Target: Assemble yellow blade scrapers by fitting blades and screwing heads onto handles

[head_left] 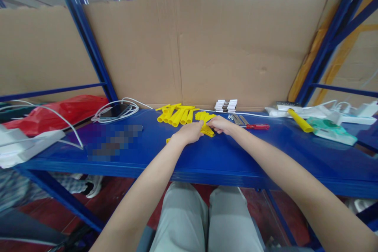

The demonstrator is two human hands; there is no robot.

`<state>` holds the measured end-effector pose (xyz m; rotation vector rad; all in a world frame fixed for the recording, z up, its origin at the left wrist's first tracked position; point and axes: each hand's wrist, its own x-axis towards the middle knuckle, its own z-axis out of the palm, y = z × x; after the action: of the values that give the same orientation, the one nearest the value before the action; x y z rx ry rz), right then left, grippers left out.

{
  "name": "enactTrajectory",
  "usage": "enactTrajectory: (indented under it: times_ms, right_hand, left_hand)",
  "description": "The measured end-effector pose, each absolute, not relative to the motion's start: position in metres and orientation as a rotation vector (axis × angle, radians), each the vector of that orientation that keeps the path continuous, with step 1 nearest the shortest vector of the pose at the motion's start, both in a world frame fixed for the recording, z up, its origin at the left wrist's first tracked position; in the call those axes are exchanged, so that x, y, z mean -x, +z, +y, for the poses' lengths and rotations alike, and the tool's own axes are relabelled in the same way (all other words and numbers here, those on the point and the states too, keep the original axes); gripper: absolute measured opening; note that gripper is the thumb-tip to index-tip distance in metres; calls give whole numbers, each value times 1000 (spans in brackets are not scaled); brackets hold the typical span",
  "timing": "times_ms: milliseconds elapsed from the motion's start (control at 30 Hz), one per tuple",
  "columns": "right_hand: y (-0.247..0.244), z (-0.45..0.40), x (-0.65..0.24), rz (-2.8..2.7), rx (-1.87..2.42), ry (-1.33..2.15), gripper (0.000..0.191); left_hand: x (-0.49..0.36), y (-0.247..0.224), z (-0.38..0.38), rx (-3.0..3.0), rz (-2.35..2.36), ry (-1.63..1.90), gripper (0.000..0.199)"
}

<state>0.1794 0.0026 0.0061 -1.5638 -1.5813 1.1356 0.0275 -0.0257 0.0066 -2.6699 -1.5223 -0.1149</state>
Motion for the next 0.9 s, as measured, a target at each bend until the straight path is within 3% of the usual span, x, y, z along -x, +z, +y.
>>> enactTrajectory:
  times_ms: [567,900]
  right_hand:
    - [-4,12,-183,-1849,1656,858,29]
    - [4,5,-191,-1827,1614,923,15]
  left_hand:
    - [-27,7,-26,2742,-1426,-181,38]
    - [-26,3,-22,2712,-1360,-172,30]
